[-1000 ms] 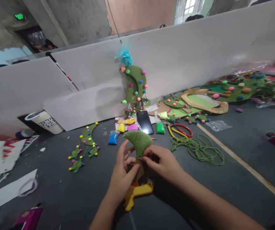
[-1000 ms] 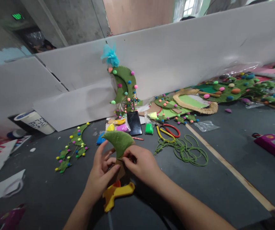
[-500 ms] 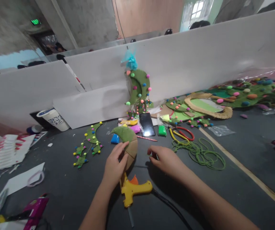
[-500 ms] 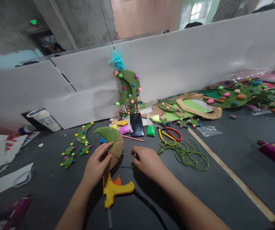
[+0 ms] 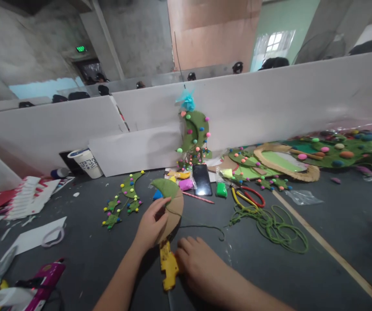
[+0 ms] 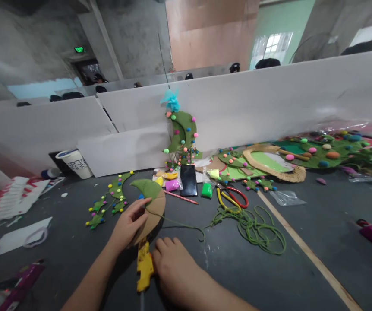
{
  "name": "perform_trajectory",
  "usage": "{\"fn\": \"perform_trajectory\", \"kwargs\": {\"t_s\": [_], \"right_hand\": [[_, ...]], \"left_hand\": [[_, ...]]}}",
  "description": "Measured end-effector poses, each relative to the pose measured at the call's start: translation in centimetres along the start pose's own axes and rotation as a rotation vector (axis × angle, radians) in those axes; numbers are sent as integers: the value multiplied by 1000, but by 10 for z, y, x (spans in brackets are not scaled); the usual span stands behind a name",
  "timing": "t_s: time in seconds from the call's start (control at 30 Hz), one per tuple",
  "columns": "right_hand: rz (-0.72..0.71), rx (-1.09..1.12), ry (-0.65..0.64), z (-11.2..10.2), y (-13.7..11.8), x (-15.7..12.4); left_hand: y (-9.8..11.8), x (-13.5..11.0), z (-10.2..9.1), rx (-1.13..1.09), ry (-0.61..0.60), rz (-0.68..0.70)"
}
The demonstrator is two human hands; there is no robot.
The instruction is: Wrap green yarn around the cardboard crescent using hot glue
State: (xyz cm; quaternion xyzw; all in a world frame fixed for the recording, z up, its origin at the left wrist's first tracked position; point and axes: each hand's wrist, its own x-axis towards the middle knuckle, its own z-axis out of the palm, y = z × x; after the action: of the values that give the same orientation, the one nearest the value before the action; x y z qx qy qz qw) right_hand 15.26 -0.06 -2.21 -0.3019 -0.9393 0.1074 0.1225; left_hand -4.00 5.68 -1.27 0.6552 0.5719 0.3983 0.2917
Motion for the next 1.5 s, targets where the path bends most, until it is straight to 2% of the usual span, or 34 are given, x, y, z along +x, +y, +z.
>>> {"fn": "perform_trajectory", "kwargs": {"t_s": [0.17, 0.27, 0.37, 0.5, 0.6, 0.67, 0.7, 0.87, 1.0, 1.13, 1.5], "right_hand": [[25, -81, -16, 40, -6, 10], [35, -63, -40, 48, -1, 11], [86, 108, -56, 36, 5, 7], [157, 376, -38, 1, 10, 1], [175, 565, 135, -23, 16, 1], [216, 566, 314, -32, 24, 1], [246, 556, 354, -35, 28, 2], [219, 442, 441, -33, 39, 5], [310, 367, 457, -23, 34, 7], [406, 439, 417, -13, 32, 6], [436, 536, 373, -7, 31, 7]], "left_hand": [[-13, -6, 2, -84, 14, -29], [-14, -7, 1, -127, 31, -58], [-13, -7, -4, -176, 74, -127], [-16, -5, -10, -226, 121, -183], [-16, -5, -11, -243, 119, -183], [-13, -6, -9, -261, 88, -183], [-12, -7, -7, -268, 65, -181], [-2, -12, 1, -255, -32, -179], [0, -13, 5, -244, -34, -185], [-2, -14, 6, -236, -45, -193], [-2, -18, 11, -190, -66, -162]]}}
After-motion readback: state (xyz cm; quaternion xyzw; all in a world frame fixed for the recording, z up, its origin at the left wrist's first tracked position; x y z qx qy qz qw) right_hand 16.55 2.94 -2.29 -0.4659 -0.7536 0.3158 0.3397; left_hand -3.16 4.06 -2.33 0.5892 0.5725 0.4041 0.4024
